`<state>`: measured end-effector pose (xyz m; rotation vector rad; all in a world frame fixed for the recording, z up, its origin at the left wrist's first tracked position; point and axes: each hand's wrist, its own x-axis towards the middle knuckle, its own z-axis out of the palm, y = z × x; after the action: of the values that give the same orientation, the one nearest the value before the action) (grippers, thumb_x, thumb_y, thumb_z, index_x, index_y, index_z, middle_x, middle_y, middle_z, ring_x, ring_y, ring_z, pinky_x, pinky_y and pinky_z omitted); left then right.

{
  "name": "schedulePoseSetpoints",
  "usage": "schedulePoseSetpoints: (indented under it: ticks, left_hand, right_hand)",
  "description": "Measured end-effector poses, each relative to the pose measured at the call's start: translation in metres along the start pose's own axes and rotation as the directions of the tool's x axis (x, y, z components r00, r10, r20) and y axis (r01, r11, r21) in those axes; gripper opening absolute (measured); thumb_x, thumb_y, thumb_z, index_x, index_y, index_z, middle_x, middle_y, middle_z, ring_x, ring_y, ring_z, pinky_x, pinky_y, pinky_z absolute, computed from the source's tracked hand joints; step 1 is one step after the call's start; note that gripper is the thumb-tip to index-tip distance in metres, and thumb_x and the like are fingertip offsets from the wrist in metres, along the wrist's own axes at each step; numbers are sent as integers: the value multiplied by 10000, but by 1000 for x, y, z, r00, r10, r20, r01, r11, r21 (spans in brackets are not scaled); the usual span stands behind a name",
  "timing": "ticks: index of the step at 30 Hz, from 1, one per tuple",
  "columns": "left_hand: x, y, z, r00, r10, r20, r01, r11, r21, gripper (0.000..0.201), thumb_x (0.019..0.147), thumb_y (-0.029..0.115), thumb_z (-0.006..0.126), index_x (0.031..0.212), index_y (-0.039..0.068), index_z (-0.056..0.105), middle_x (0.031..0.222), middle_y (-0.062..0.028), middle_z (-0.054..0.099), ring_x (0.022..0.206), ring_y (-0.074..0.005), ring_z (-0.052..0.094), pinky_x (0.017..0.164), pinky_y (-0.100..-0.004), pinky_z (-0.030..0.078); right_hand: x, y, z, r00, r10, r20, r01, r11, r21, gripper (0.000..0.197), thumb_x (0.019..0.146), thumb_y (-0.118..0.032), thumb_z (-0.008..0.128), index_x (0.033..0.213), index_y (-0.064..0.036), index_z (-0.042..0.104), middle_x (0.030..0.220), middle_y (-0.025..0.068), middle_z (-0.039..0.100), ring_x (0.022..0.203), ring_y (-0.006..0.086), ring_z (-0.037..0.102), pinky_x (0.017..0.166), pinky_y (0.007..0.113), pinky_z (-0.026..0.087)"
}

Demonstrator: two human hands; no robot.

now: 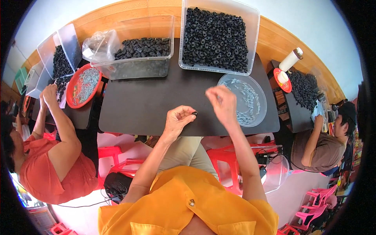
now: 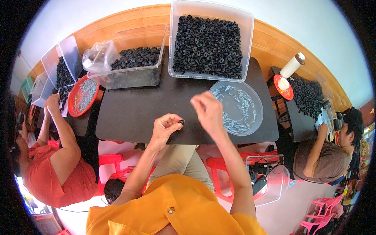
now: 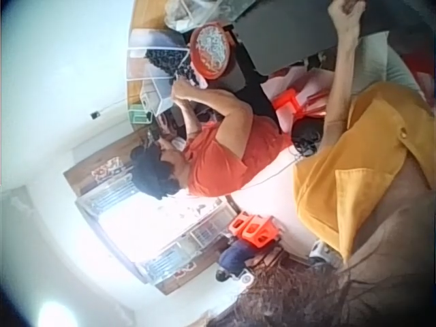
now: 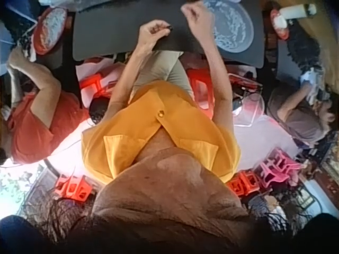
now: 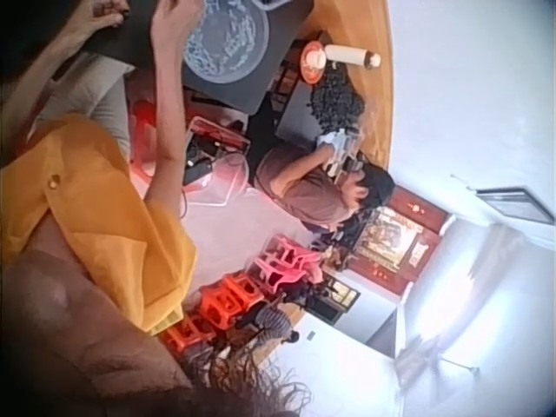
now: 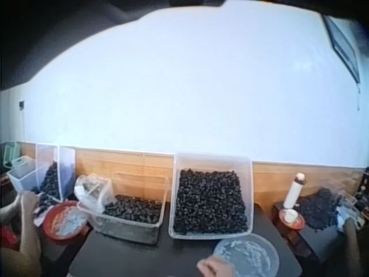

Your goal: Sorting and inspecting small black rubber components into different plastic containers.

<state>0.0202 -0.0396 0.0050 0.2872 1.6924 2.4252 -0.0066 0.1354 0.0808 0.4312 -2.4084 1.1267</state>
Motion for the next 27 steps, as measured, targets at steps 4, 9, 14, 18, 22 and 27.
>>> schedulePoseSetpoints:
  ticks: [4, 9, 14, 18, 22, 27]
  left_hand:
    - [-2, -10, 2, 999, 22, -43, -25, 998, -52, 140, 794, -5, 655, 927, 7, 612, 808, 23, 607, 709, -28, 528, 632, -162, 411]
    - [-3, -12, 1, 999, 44, 0, -44, 999, -31, 136, 808, -32, 629, 936, 1, 602, 837, 11, 606, 746, -29, 539, 689, -167, 438]
    - [-3, -9, -1, 1000, 18, 16, -17, 999, -35, 131, 809, -44, 619, 931, 2, 600, 833, 15, 605, 746, -26, 538, 685, -166, 436]
    - [-1, -12, -3, 999, 6, 34, -4, 999, -43, 131, 812, -50, 613, 929, 6, 599, 830, 18, 605, 739, -23, 536, 682, -165, 436]
    - [-1, -9, -1, 999, 17, 33, -17, 1000, -17, 129, 812, -48, 613, 927, 9, 598, 828, 19, 604, 734, -20, 533, 677, -163, 433]
    - [-1, -12, -3, 999, -2, 33, 2, 1000, -17, 125, 811, -47, 614, 922, 8, 596, 829, 24, 601, 736, -22, 536, 678, -164, 437]
  right_hand:
    - [54, 41, 17, 989, -146, -39, 127, 943, -306, 156, 823, -130, 596, 934, -34, 646, 833, 82, 562, 802, 262, 538, 730, 340, 444]
    - [80, 62, 43, 986, -114, 124, 160, 858, -487, 209, 810, -204, 615, 938, -39, 631, 951, 90, 507, 892, 286, 484, 747, 405, 423]
    - [81, 61, 48, 982, -103, 161, 176, 815, -552, 249, 818, -260, 608, 922, -36, 630, 931, 87, 500, 889, 271, 482, 738, 405, 396]
    - [87, 64, 47, 981, -141, 134, 192, 816, -546, 262, 829, -293, 593, 888, -41, 639, 925, 88, 502, 884, 266, 483, 729, 422, 391]
    - [91, 63, 47, 970, -96, 223, 214, 771, -600, 279, 836, -319, 580, 883, -52, 646, 920, 83, 509, 893, 264, 488, 737, 437, 390]
    - [89, 60, 45, 961, -110, 255, 245, 770, -589, 213, 818, -258, 602, 883, -62, 651, 929, 93, 518, 905, 267, 496, 752, 411, 403]
